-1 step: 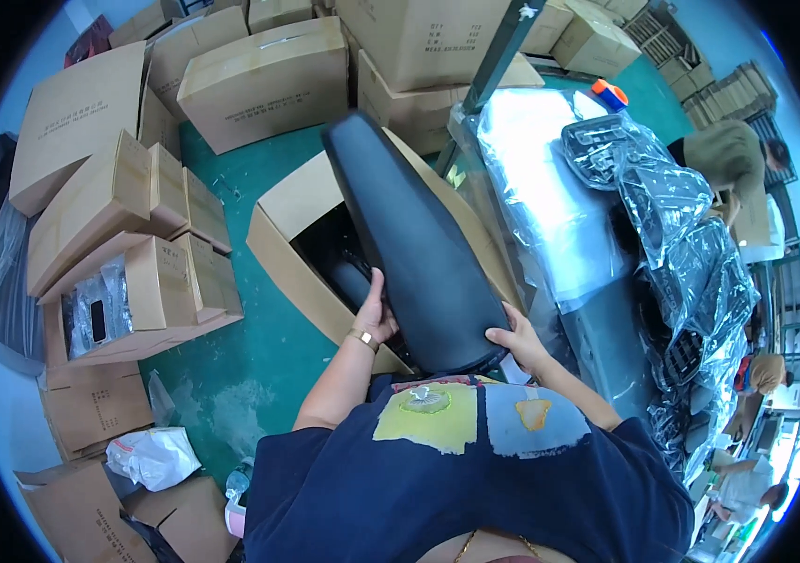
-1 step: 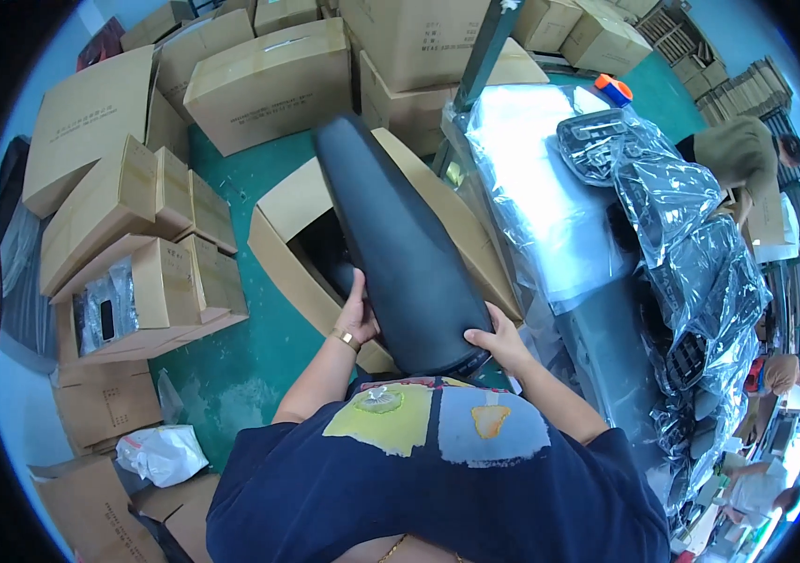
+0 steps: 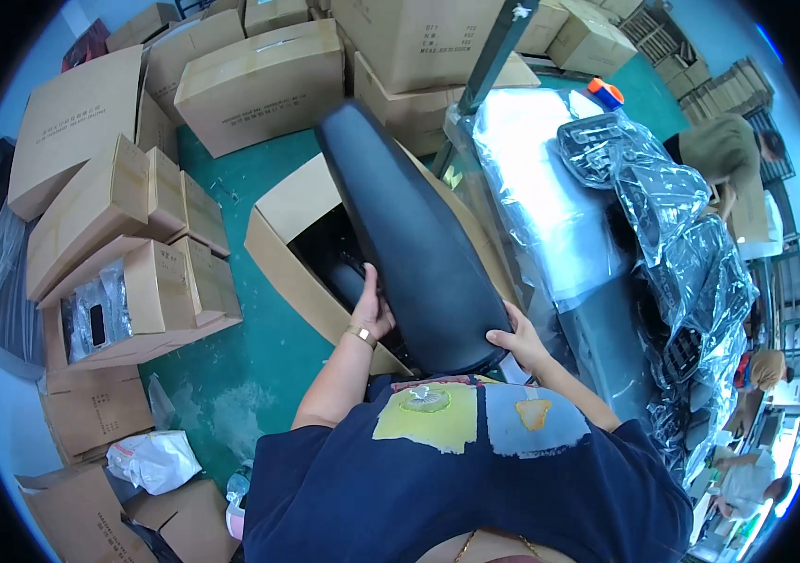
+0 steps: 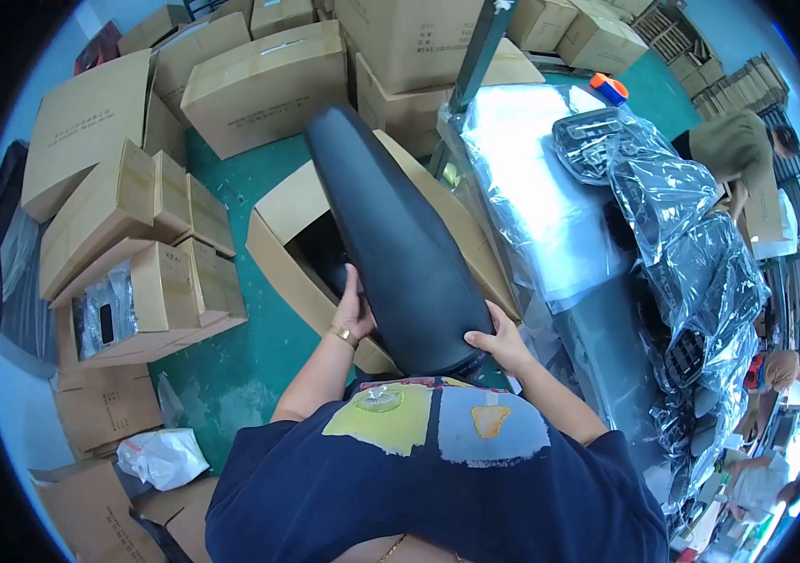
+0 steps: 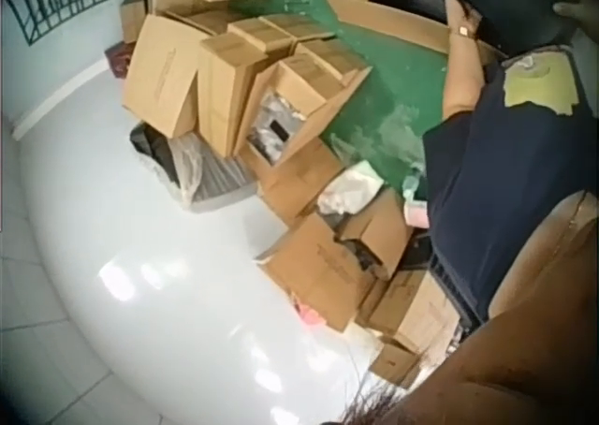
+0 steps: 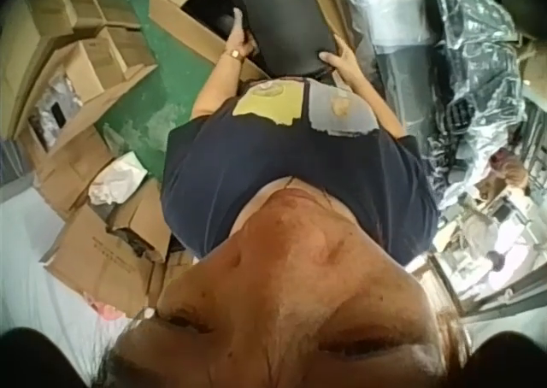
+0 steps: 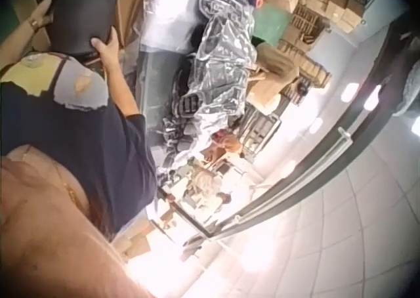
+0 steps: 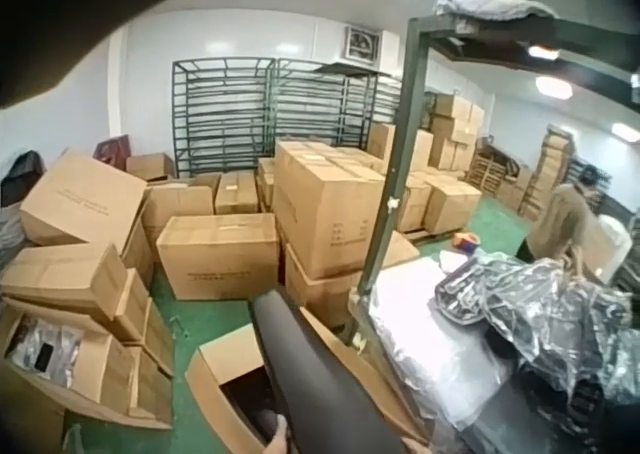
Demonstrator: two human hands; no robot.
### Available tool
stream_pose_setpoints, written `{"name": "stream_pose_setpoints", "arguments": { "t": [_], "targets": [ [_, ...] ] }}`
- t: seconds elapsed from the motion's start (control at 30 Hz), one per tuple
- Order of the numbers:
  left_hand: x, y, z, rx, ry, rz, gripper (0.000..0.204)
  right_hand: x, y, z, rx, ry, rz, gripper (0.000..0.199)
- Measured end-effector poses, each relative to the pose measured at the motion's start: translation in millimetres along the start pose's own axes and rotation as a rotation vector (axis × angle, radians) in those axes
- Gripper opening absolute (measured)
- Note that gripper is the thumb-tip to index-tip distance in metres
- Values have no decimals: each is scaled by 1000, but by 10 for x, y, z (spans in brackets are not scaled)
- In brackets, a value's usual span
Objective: Packing bicycle seats into plastic protective bags and organizing them for shipment in a warehouse.
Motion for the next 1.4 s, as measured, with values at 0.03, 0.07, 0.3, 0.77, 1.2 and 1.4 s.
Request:
{"name": "stream_pose_setpoints", "arguments": {
  "t": [0.03, 0.07, 0.3, 0.77, 1.2, 1.4],
  "targets": [
    [-145, -110, 56, 103, -36, -66, 90, 81, 12, -34, 21, 59, -8, 73],
    [-258, -217, 85, 144, -102, -52, 92, 140, 27, -54, 45, 121, -16, 80],
    [-675, -739, 163, 165, -339, -66, 82, -16, 182, -107, 46, 81, 84, 96],
    [-1122, -1849, -648, 3, -1296, 1580, 58, 777, 1289, -800, 292, 445, 1129, 77],
    [-963, -2300, -1057, 73, -1743, 1842, 59, 658, 1671, -1339, -357, 416, 930, 80],
    [-817, -2443, -1071, 129, -1741, 1910, 58, 477, 1741, -1514, -486, 335, 929, 74]
  ]
}}
Point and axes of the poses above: each hand's wrist, its own z-axis towards the middle knuckle, its own y-axis out of the back of the hand, x = y × z, the point moved 3 cm from there along z, towards the middle knuckle, and after that the axes turned 5 degrees about z, right-handed, at the moved point
